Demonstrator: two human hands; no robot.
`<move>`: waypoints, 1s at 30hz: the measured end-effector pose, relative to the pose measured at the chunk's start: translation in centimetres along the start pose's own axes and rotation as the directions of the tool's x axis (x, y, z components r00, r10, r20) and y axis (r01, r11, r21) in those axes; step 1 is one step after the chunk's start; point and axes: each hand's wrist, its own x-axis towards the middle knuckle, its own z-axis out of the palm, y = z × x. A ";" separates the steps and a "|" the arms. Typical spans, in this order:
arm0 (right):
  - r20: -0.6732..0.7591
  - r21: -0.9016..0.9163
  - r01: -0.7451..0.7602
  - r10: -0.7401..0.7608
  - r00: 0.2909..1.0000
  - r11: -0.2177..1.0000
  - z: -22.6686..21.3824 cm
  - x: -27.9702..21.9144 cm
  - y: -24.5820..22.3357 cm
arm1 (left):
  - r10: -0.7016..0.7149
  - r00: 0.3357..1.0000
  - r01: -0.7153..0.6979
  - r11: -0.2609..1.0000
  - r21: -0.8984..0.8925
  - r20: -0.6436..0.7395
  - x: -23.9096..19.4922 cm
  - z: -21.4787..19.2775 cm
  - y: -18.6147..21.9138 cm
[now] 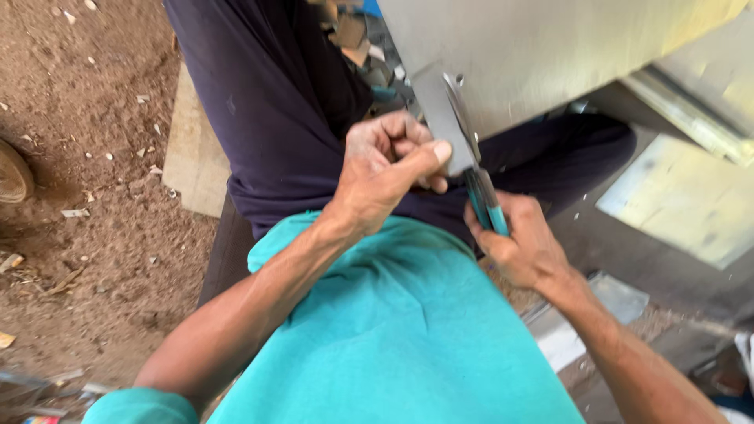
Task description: The person sits on the ground and uses tin snips to cut small rectangular pieces from the edges of stacked metal sheets. The person repeatedly positions the snips, cuts, and removes the small cutouts, then repositions the sheet to continue cutting along the edges.
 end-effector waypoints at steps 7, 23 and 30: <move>-0.036 -0.065 0.026 -0.028 0.999 0.998 -0.2 0.3 -0.3 | -0.019 0.999 0.017 0.998 0.061 0.032 -0.2 2.1 4.8; -0.239 -0.153 0.174 -0.208 0.948 0.973 0.4 -4.5 12.7 | 0.636 0.574 -0.793 0.276 0.543 0.515 3.1 1.6 2.9; -0.073 -0.286 0.140 -0.167 0.983 0.948 -1.9 -2.8 9.1 | 0.331 0.942 -0.333 0.896 0.294 0.056 1.7 1.9 3.0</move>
